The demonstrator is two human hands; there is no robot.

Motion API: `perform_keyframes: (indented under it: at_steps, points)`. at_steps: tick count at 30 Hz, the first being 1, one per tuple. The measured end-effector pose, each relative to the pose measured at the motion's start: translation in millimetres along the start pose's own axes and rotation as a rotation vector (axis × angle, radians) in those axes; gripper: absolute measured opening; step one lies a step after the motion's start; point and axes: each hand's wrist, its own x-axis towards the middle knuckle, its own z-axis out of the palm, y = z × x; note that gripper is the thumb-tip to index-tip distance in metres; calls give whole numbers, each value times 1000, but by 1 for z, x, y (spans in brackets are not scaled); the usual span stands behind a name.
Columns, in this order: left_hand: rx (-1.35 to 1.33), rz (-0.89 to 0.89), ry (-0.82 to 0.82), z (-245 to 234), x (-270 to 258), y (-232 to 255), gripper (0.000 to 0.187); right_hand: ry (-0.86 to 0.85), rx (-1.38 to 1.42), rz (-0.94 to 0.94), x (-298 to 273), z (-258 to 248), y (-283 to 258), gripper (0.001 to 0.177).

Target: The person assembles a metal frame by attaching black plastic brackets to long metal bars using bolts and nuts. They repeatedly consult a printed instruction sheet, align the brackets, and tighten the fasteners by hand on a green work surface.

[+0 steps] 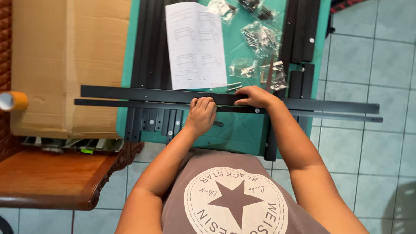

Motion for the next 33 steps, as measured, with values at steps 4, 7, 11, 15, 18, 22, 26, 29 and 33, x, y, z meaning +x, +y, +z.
perform_keyframes:
  at_steps: [4, 7, 11, 15, 18, 22, 26, 29, 33]
  points:
    - [23, 24, 48, -11, -6, -3, 11, 172, -20, -97, -9, -2, -22, 48]
    - [27, 54, 47, -16, -11, -7, 11, 341, -55, -161, -25, 4, -33, 39]
    - [13, 70, 32, -18, -14, -10, 13, 459, -150, -142, -36, 11, -47, 33]
    - [-9, 81, -10, -17, -14, -12, 13, 493, -154, -137, -41, 14, -51, 33]
    - [-18, 90, -19, -17, -14, -13, 14, 482, -172, -97, -40, 15, -52, 33]
    - [-39, 94, -24, -16, -14, -16, 15, 494, -180, -126, -38, 18, -49, 33]
    - [-54, 94, -30, -16, -15, -17, 14, 463, -123, -146, -33, 16, -46, 36]
    - [-56, 91, -34, -16, -15, -18, 14, 455, -171, -197, -29, 16, -46, 34]
    - [-63, 79, -48, -15, -15, -19, 15, 442, -138, -196, -25, 16, -46, 34]
